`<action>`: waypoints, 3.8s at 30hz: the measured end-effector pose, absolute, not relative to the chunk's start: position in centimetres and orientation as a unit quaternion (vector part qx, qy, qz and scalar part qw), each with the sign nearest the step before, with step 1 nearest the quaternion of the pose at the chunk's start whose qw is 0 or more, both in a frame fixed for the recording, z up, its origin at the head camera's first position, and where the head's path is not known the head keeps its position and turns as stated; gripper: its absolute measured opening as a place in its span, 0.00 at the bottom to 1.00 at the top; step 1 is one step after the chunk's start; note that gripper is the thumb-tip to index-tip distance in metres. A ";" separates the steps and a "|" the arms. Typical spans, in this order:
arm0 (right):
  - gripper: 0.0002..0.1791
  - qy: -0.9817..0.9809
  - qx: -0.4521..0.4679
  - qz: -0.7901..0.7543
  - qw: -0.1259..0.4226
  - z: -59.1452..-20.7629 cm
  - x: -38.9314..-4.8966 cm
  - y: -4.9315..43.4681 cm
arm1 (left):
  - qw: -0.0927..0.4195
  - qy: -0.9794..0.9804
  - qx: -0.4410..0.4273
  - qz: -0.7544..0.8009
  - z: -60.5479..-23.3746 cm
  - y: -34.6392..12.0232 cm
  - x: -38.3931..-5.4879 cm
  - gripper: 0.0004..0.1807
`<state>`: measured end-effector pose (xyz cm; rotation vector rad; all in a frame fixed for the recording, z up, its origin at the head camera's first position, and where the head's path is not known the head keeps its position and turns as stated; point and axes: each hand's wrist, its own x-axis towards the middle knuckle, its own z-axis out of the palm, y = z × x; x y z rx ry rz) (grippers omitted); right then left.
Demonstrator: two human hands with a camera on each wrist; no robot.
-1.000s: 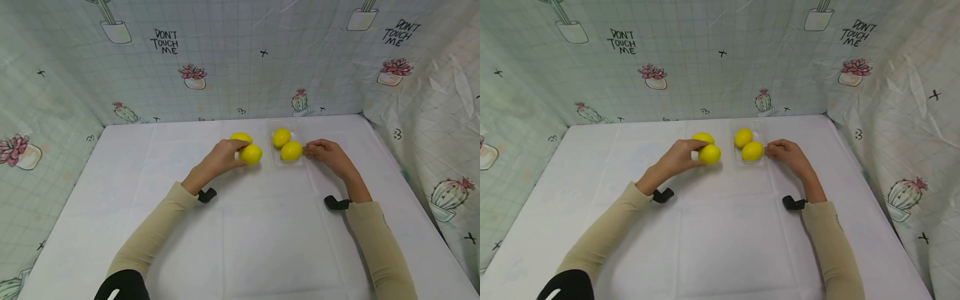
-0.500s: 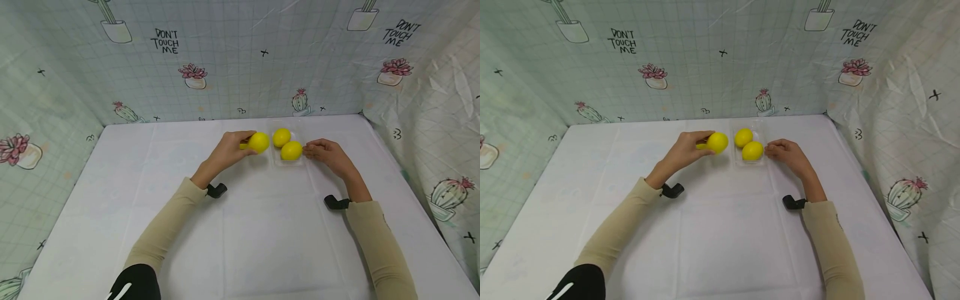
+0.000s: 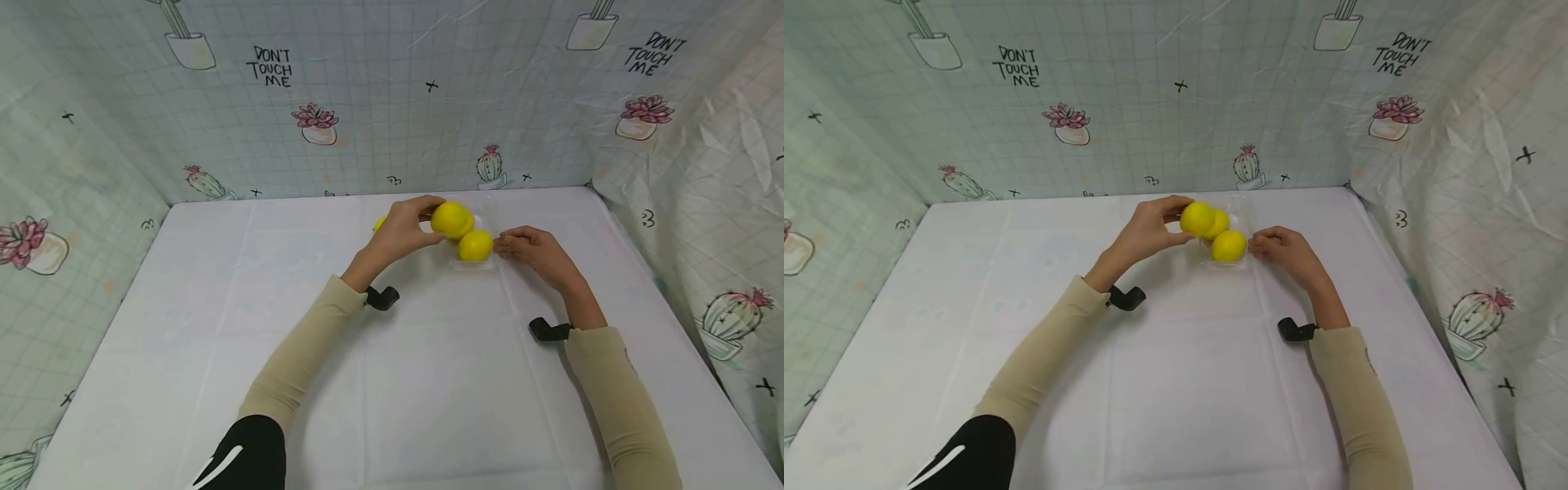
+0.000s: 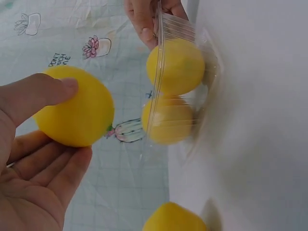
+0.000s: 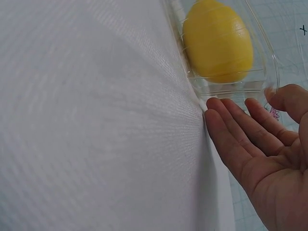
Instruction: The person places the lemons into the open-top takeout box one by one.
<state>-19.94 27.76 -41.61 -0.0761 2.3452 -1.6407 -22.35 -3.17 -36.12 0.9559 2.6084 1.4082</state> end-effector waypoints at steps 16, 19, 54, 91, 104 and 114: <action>0.27 0.812 -0.036 -0.568 0.127 -41.9 -19.8 27.8 | 0.076 0.831 0.325 0.444 -38.5 -0.8 -24.1 0.34; 0.28 0.817 -0.041 -0.562 0.123 -41.8 -19.7 27.9 | 0.092 0.849 0.326 0.406 -38.3 -0.2 -24.0 0.34; 0.26 0.828 -0.050 -0.546 0.116 -41.2 -19.9 28.2 | 0.116 0.864 0.399 0.284 -34.1 1.4 -28.0 0.12; 0.24 0.826 -0.056 -0.548 0.118 -41.1 -20.1 28.2 | 0.174 0.847 0.446 0.232 -35.0 2.2 -27.7 0.23; 0.24 0.829 -0.058 -0.545 0.110 -41.3 -20.2 28.4 | 0.085 0.865 0.427 0.250 -34.5 1.6 -28.3 0.23; 0.26 0.837 -0.052 -0.533 0.109 -41.3 -20.3 28.1 | 0.121 0.878 0.401 0.230 -35.8 2.2 -28.8 0.21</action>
